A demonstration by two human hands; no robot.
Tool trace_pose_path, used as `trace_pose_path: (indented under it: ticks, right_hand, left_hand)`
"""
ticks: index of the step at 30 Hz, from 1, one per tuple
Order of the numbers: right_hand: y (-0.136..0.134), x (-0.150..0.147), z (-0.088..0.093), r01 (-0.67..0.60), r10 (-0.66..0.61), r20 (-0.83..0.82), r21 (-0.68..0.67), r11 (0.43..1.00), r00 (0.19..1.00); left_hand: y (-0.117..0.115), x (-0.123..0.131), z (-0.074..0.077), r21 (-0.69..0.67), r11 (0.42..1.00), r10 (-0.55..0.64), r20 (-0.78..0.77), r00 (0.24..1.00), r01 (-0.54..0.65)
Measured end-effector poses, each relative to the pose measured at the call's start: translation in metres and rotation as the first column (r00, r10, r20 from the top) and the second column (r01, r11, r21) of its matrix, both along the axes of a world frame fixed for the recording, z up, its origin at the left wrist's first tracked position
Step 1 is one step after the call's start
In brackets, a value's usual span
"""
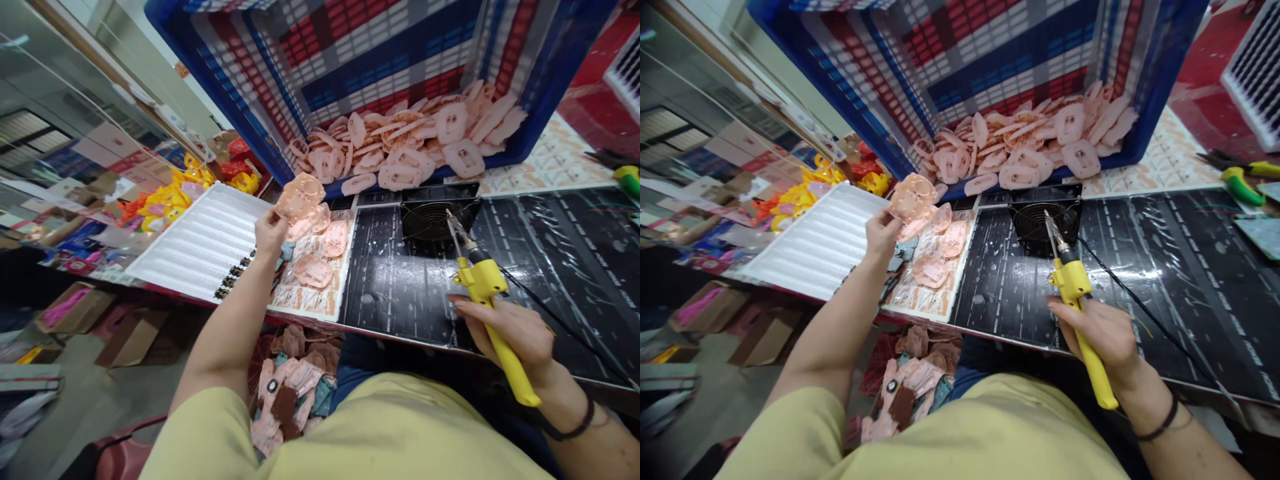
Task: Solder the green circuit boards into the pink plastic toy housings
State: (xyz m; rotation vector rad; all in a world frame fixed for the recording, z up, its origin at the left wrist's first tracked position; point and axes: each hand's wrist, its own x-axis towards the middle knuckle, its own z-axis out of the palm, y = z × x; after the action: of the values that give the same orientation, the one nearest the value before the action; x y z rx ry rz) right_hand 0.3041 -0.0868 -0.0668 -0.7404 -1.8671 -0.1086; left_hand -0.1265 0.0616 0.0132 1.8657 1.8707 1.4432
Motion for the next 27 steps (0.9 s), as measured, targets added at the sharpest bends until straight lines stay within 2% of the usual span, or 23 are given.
trace_pose_path:
  ticks: [2,4,5,8,10,12,15,18,20,22,24,27]
  right_hand:
    - [0.0,0.0,0.001,0.007,-0.007,0.01,0.005,1.0,1.0]
    - [0.0,0.0,0.003,0.013,-0.014,0.022,0.017,1.0,1.0]
    - [-0.001,0.0,0.004,0.02,-0.021,0.023,0.029,0.999,1.0]
    - [-0.001,0.0,0.004,0.053,-0.055,0.027,0.051,0.997,0.998]
    - [-0.001,0.001,0.003,0.051,-0.052,0.038,0.032,0.998,0.998]
    - [-0.002,0.002,0.003,0.039,-0.039,0.044,0.0,0.999,0.998]
    - [-0.002,0.001,0.003,0.02,-0.02,0.008,-0.012,1.0,1.0]
    - [-0.002,0.0,0.004,-0.001,0.001,-0.024,0.0,1.0,1.0]
    - [-0.001,0.0,0.004,0.0,0.0,-0.026,0.01,1.0,1.0]
    - [-0.001,0.001,0.003,0.003,-0.003,-0.027,0.019,1.0,1.0]
    - [-0.001,0.001,0.003,0.004,-0.003,-0.027,0.018,1.0,1.0]
    - [-0.001,0.001,0.004,-0.002,0.002,-0.024,0.007,1.0,1.0]
  left_hand:
    - [-0.021,0.032,-0.016,-0.031,0.997,-0.07,0.054,0.996,0.072]
    - [-0.048,0.068,-0.035,-0.144,0.957,-0.229,0.165,0.959,0.253]
    - [-0.062,0.085,-0.044,-0.204,0.928,-0.272,0.201,0.941,0.311]
    - [-0.097,0.127,-0.064,-0.304,0.844,-0.405,0.18,0.896,0.443]
    - [-0.108,0.142,-0.068,-0.303,0.821,-0.464,0.14,0.875,0.484]
    - [-0.108,0.146,-0.067,-0.25,0.839,-0.463,0.138,0.875,0.483]
    - [-0.094,0.134,-0.059,-0.154,0.902,-0.382,0.149,0.912,0.403]
    - [-0.082,0.11,-0.053,-0.187,0.943,-0.269,0.061,0.961,0.276]
    - [-0.081,0.096,-0.051,-0.256,0.944,-0.24,-0.104,0.965,0.207]
    - [-0.086,0.089,-0.05,-0.312,0.938,-0.254,-0.331,0.909,0.149]
    - [-0.095,0.091,-0.049,-0.314,0.946,-0.245,-0.537,0.807,0.078]
    - [-0.105,0.105,-0.047,-0.227,0.971,-0.215,-0.682,0.699,0.077]
